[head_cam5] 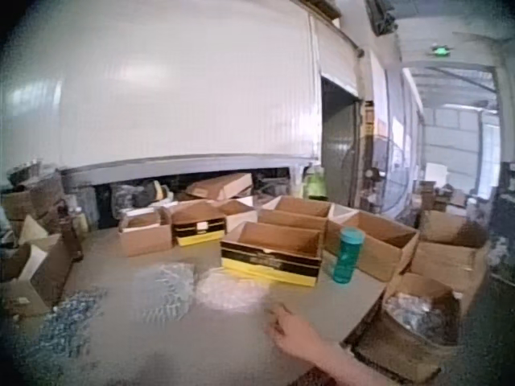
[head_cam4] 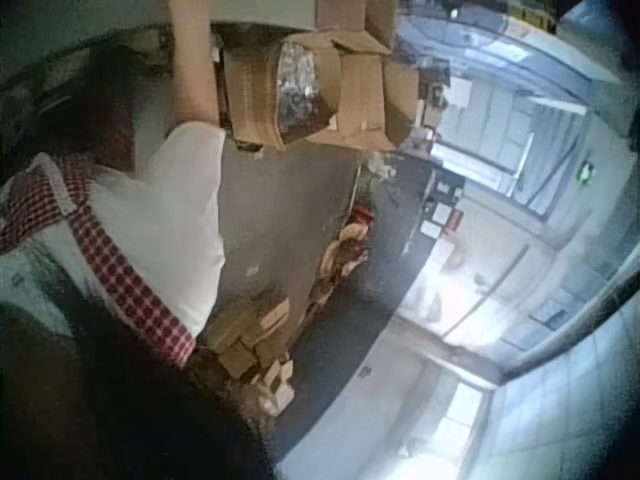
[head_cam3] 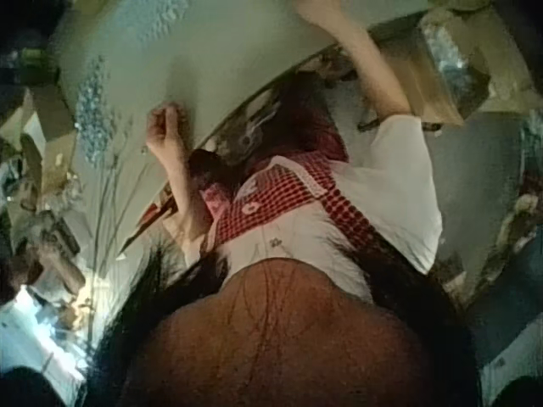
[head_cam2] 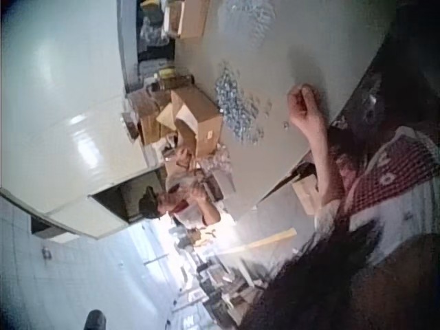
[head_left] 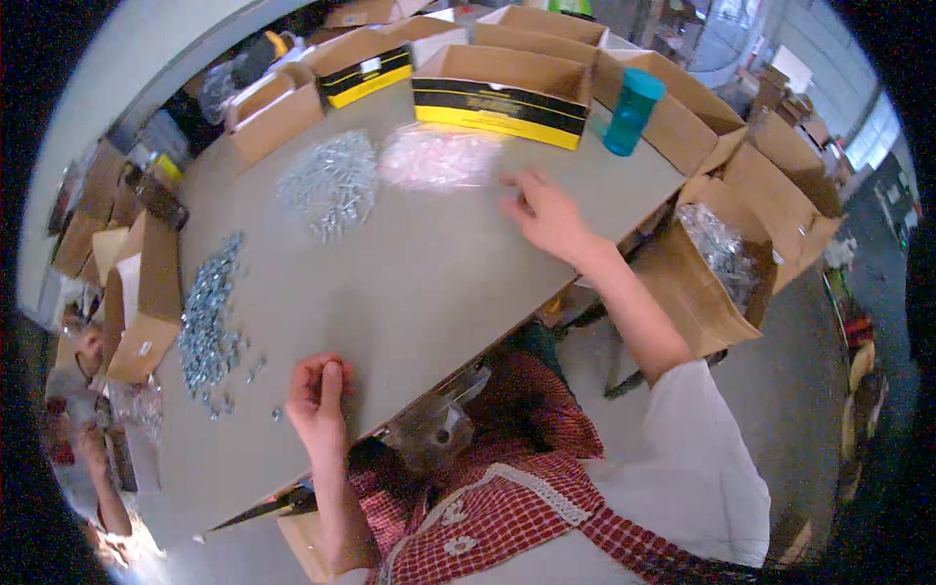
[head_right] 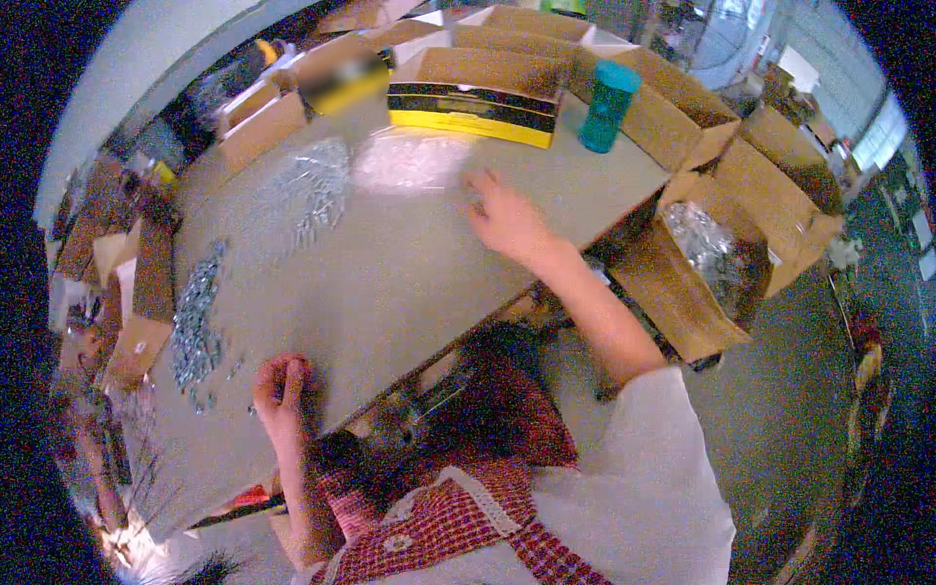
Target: Sorting and packing small metal bolts and washers into plastic bags in a factory workshop.
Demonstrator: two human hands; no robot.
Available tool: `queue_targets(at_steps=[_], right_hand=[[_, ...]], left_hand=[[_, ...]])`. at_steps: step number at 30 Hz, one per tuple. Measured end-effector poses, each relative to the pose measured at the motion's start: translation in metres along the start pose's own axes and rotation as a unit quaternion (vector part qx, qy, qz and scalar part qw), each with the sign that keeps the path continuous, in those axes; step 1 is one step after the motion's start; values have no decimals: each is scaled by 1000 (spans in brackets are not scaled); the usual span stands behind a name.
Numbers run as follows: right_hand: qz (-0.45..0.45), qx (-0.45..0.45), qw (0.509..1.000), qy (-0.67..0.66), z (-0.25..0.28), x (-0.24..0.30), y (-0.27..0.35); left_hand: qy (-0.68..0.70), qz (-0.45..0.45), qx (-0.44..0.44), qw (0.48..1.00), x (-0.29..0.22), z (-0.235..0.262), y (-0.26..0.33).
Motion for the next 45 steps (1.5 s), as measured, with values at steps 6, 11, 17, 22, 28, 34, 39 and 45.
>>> queue_targets(at_steps=[6,11,17,22,28,34,39,45], right_hand=[[110,-123,959,230,-48,8,-93],[175,-37,970,165,-48,-33,-136],[44,98,958,-265,-24,4,-93],[92,228,901,-359,-15,83,-17],[151,371,812,-424,-40,162,42],[153,373,808,-430,-68,170,58],[191,348,860,-322,-80,188,61],[235,317,889,-232,-83,200,65]], left_hand=[[-25,-20,-38,999,-9,0,9],[-35,-29,8,999,-12,-4,8],[-17,2,-5,1000,-15,-1,7],[-4,18,-10,1000,-10,0,5],[23,-42,69,997,-36,-16,4],[183,86,72,977,-39,0,11],[76,54,58,994,-27,5,24],[-47,-49,-33,997,-34,17,29]])
Point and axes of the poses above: each hand's wrist, its own y-axis away from the middle knuckle, its own z-axis out of the back of the hand, x = y × z, the point moved 2 cm from there along -y, towards the middle knuckle, and after that the axes turned 3 degrees about x, right-handed, at the moved point
